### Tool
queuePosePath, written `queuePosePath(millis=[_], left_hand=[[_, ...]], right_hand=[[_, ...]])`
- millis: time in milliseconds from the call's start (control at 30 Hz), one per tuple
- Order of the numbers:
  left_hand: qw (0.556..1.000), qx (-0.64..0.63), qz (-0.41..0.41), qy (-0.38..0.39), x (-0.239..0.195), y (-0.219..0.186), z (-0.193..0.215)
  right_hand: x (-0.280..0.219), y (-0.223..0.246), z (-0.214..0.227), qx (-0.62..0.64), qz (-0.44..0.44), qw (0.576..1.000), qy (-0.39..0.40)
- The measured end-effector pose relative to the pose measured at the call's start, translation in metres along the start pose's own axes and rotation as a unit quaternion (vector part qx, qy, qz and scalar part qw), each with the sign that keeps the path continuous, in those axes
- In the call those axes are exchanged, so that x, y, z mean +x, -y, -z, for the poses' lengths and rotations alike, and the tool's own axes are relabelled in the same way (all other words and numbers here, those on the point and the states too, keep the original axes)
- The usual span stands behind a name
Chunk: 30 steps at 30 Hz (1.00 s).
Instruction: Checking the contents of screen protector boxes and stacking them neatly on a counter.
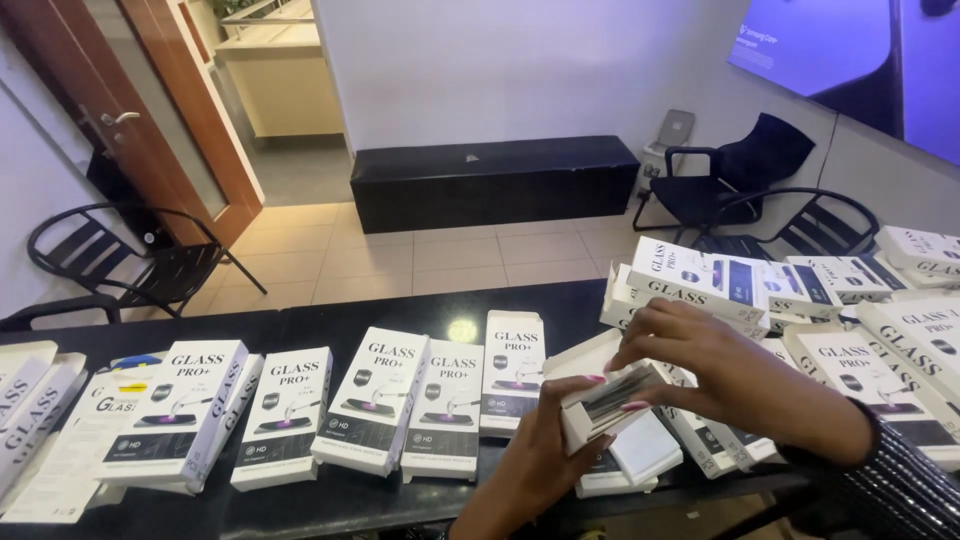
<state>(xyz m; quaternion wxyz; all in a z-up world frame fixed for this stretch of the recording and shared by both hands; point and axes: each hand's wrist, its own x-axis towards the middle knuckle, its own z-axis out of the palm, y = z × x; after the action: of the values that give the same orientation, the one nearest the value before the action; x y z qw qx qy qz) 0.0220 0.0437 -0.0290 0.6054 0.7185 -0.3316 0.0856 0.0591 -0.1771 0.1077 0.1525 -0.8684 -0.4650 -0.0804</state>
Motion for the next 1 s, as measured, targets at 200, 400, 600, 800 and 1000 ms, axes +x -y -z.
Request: queuePosePath(millis=[200,400,600,800,1000], left_hand=[[0.998,-0.033,-0.011,-0.05,0.003,-0.002,0.006],[0.985,-0.077,0.147,-0.036,-0.002,-0.015,0.021],[0.976,-0.118,0.159,-0.092,-0.027,-0.043,0.042],[0.942,-0.124,0.241,-0.198,-0.083,-0.038,0.069],[0.862,-0.124,0.358,-0.335,-0.134,-0.052,0.095]], right_hand=[[0.005,-0.007,0.012,0.078,-0.055,0.993,-0.076],[0.026,-0.019,0.049,0.149,-0.205,0.939,-0.231],[0.054,-0.016,0.06,0.272,-0.097,0.919,-0.268],[0.077,-0.015,0.042,0.284,-0.127,0.919,-0.243],[0.122,-0.06,-0.055,0.306,-0.309,0.897,-0.081]])
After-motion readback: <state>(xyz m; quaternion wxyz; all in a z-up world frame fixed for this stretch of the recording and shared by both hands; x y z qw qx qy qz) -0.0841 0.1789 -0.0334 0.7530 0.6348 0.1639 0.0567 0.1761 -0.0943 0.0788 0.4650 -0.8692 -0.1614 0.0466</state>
